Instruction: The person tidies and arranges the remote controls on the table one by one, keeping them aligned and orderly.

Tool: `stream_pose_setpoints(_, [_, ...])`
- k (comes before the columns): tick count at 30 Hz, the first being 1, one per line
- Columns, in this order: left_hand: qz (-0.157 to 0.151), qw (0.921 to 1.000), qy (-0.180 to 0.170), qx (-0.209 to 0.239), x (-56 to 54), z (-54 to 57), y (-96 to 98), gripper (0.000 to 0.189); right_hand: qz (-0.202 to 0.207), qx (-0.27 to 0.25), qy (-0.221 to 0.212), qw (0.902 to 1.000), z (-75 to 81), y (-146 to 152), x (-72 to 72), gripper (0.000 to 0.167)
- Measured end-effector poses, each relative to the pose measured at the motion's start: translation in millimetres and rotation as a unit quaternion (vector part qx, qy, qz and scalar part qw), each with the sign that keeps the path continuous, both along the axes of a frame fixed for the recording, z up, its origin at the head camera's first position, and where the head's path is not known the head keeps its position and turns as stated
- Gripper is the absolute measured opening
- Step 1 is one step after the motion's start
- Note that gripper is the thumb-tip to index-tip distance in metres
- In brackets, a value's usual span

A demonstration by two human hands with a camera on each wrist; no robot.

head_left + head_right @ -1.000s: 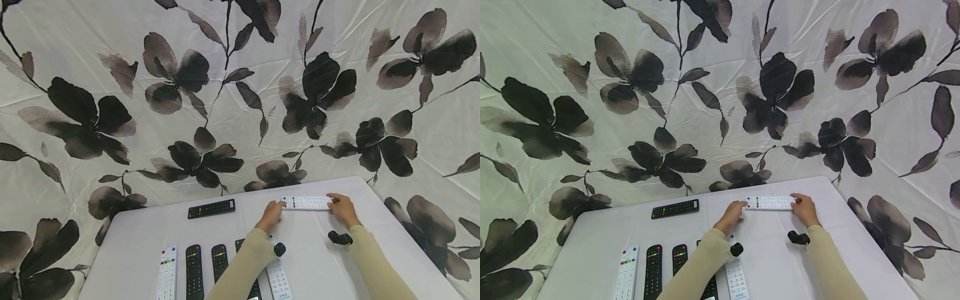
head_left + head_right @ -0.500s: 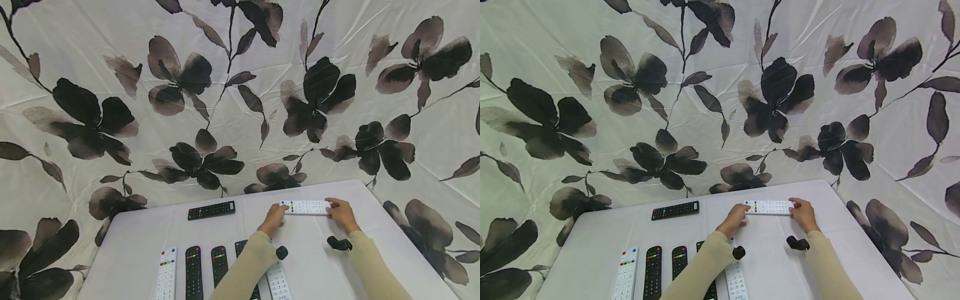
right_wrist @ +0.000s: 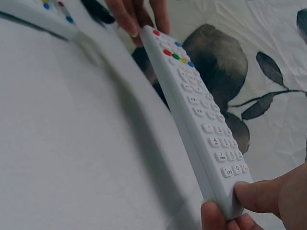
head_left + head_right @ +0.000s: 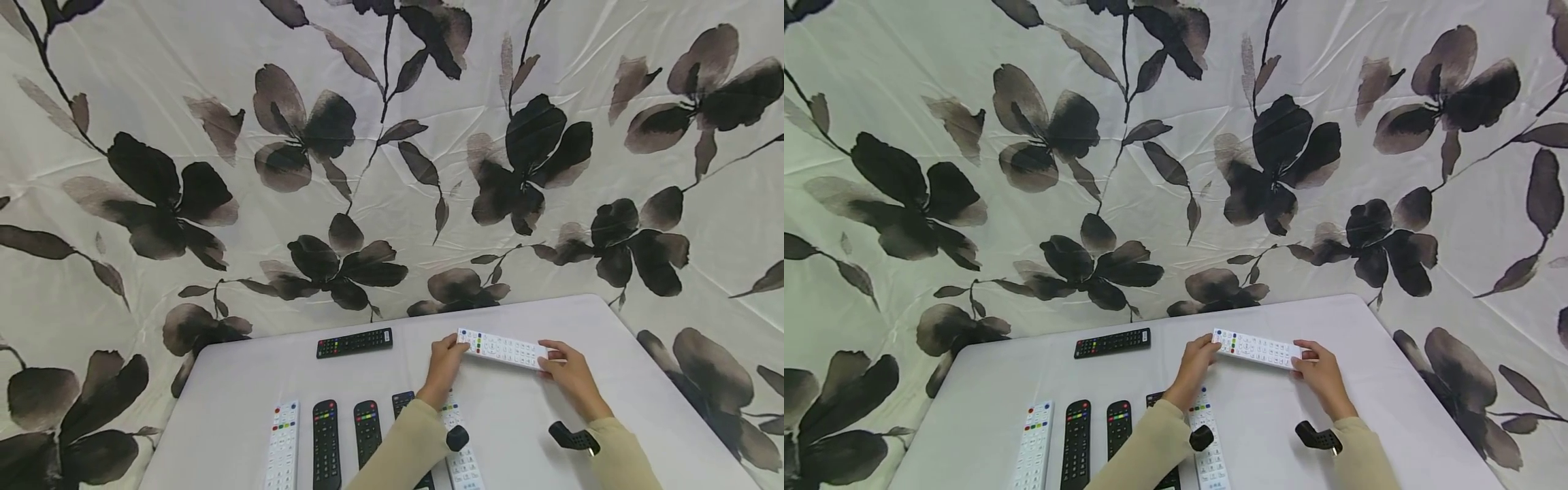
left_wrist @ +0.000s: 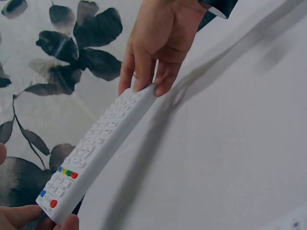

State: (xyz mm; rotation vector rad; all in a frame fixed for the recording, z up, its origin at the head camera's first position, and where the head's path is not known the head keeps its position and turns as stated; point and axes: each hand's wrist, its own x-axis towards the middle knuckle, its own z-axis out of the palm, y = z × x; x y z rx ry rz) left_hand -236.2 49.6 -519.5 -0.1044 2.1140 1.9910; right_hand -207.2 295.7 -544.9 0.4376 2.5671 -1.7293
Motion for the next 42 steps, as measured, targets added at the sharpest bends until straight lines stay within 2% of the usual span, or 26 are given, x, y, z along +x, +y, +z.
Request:
stream_pose_setpoints(4, [0.011, 0.9996, 0.019, 0.02, 12.8, 3.2, -4.2, 0.058, 0.001, -0.012, -0.002, 0.9999, 5.7, -4, 17.6, 0.047])
stream_pose_setpoints(12, [0.022, 0.9994, 0.026, -0.005, 39.6, 11.7, -17.2, 0.05, 0.003, -0.043, -0.029, 0.9986, 7.3, -12, 46.7, 0.047])
stream_pose_setpoints(21, [0.02, 0.9993, 0.032, 0.003, 56.3, 9.5, -26.0, 0.049, 0.006, -0.077, -0.077, 0.994, 5.0, -23, 75.9, 0.047])
stream_pose_setpoints(29, [0.009, 0.9996, 0.025, -0.007, 60.0, 6.9, -27.9, 0.048, 0.022, -0.101, -0.091, 0.9905, 6.5, -29, 103.6, 0.051])
stream_pose_setpoints(36, [-0.027, 0.9992, 0.019, -0.022, 56.6, 5.3, -23.3, 0.048, 0.134, -0.042, -0.077, 0.9871, 0.4, -23, 122.1, 0.055])
stream_pose_setpoints(42, [-0.04, 0.9981, 0.023, -0.04, 54.2, 3.0, -13.5, 0.049, 0.176, -0.061, -0.077, 0.9795, -9.1, -25, 131.8, 0.05])
